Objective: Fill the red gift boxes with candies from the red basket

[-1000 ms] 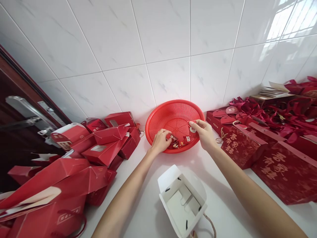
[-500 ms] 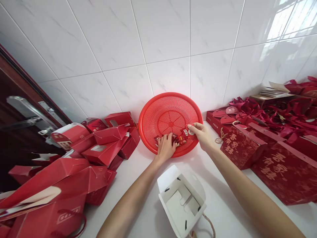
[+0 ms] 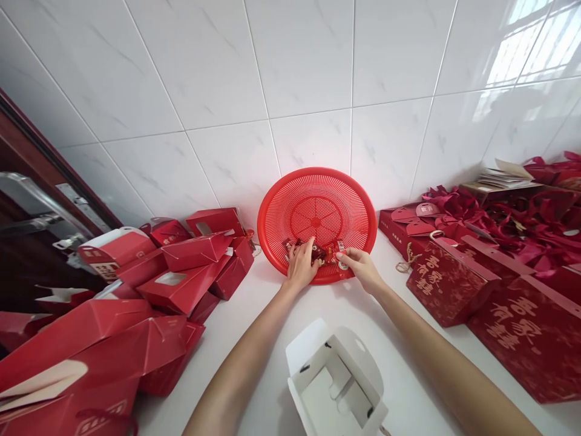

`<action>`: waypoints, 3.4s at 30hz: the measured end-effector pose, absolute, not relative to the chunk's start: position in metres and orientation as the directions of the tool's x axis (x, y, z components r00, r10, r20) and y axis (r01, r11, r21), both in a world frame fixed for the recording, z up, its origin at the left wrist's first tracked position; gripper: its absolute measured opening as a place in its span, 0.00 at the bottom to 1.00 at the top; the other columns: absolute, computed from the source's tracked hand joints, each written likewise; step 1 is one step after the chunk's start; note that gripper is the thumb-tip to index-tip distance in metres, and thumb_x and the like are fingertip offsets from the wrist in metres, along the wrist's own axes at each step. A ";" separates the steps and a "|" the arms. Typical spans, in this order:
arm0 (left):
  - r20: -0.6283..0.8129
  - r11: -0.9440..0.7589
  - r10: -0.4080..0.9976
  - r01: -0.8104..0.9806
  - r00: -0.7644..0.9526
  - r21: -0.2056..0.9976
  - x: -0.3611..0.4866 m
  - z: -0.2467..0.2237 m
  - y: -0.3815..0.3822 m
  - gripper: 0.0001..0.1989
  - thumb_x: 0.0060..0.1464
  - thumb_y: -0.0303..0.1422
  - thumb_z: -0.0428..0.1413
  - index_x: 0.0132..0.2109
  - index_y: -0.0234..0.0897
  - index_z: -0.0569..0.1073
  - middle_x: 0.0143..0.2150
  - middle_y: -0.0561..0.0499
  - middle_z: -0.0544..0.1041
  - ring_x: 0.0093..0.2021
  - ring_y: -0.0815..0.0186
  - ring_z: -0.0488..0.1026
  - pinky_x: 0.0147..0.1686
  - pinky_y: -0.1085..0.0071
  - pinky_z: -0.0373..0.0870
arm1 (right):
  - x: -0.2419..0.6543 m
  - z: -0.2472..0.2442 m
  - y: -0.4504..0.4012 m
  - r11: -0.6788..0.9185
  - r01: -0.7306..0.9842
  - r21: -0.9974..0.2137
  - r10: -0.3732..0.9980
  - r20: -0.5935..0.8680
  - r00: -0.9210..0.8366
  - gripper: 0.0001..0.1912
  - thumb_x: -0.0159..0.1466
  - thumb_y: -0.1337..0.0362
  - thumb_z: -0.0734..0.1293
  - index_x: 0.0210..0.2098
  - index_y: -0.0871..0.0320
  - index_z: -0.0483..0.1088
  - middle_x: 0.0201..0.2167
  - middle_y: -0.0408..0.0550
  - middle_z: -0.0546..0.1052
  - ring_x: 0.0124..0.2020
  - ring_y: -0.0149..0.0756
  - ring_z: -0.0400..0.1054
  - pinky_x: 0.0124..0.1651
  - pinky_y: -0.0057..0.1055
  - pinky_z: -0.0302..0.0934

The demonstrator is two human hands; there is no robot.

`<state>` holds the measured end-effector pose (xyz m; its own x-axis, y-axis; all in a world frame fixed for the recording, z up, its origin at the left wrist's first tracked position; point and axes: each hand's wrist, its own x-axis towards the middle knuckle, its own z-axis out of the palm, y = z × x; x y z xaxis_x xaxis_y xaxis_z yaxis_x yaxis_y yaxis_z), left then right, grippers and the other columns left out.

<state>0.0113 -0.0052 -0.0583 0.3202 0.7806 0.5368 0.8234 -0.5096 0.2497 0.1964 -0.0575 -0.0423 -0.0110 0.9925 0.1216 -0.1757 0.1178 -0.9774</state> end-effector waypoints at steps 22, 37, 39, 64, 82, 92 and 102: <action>0.549 -0.339 0.834 0.839 0.058 0.426 -0.012 -0.052 -0.005 0.25 0.53 0.29 0.58 0.59 0.37 0.68 0.61 0.35 0.70 0.63 0.46 0.67 0.64 0.44 0.58 | 0.184 -0.067 -0.062 0.039 -0.197 -0.980 0.993 0.061 -0.105 0.21 0.53 0.47 0.73 0.29 0.57 0.67 0.20 0.42 0.75 0.13 0.26 0.60 0.18 0.26 0.51; 0.377 -0.252 0.923 0.858 0.074 0.448 -0.036 -0.020 -0.006 0.26 0.54 0.21 0.55 0.61 0.32 0.70 0.56 0.36 0.74 0.59 0.49 0.71 0.60 0.55 0.66 | 0.190 -0.067 -0.064 0.011 -0.282 -0.959 0.992 0.047 -0.121 0.10 0.48 0.60 0.71 0.26 0.57 0.68 0.21 0.43 0.76 0.16 0.27 0.62 0.23 0.27 0.52; 0.337 -0.244 0.938 0.848 0.084 0.470 -0.036 -0.023 -0.005 0.28 0.54 0.20 0.56 0.62 0.33 0.69 0.56 0.36 0.74 0.58 0.50 0.73 0.58 0.57 0.68 | 0.190 -0.067 -0.064 0.014 -0.281 -0.960 0.991 0.050 -0.121 0.10 0.48 0.60 0.71 0.27 0.57 0.69 0.21 0.43 0.77 0.17 0.27 0.62 0.23 0.28 0.52; 0.369 -0.375 0.926 0.305 0.082 0.875 -0.033 -0.013 -0.002 0.09 0.53 0.35 0.59 0.39 0.34 0.79 0.39 0.45 0.83 0.40 0.61 0.79 0.44 0.65 0.76 | 0.190 -0.059 -0.063 -0.053 -0.374 -0.926 0.992 -0.004 -0.129 0.11 0.44 0.68 0.70 0.29 0.57 0.70 0.27 0.45 0.79 0.21 0.30 0.65 0.27 0.29 0.60; 0.271 -0.328 0.928 0.210 0.257 0.921 -0.012 -0.012 -0.018 0.13 0.48 0.28 0.62 0.43 0.34 0.78 0.33 0.51 0.77 0.35 0.67 0.76 0.38 0.71 0.75 | 0.171 -0.042 -0.074 -0.122 -0.426 -0.897 0.974 -0.027 -0.223 0.16 0.45 0.63 0.78 0.30 0.56 0.71 0.19 0.38 0.71 0.22 0.28 0.62 0.28 0.28 0.56; 0.365 -0.304 0.928 0.405 -0.080 0.862 -0.052 -0.006 0.001 0.10 0.52 0.26 0.59 0.43 0.35 0.78 0.42 0.45 0.80 0.44 0.60 0.76 0.53 0.59 0.72 | 0.165 -0.061 -0.076 -0.155 -0.414 -0.897 0.972 -0.064 -0.225 0.13 0.48 0.63 0.77 0.28 0.57 0.71 0.29 0.47 0.80 0.21 0.29 0.65 0.26 0.29 0.57; 0.177 -0.321 0.900 0.330 0.399 0.888 -0.012 -0.013 -0.022 0.12 0.50 0.27 0.63 0.44 0.34 0.80 0.36 0.48 0.81 0.37 0.63 0.79 0.41 0.67 0.77 | 0.167 -0.061 -0.074 -0.223 -0.485 -0.846 0.967 -0.128 -0.221 0.19 0.48 0.59 0.81 0.35 0.56 0.75 0.36 0.49 0.80 0.34 0.38 0.76 0.33 0.33 0.72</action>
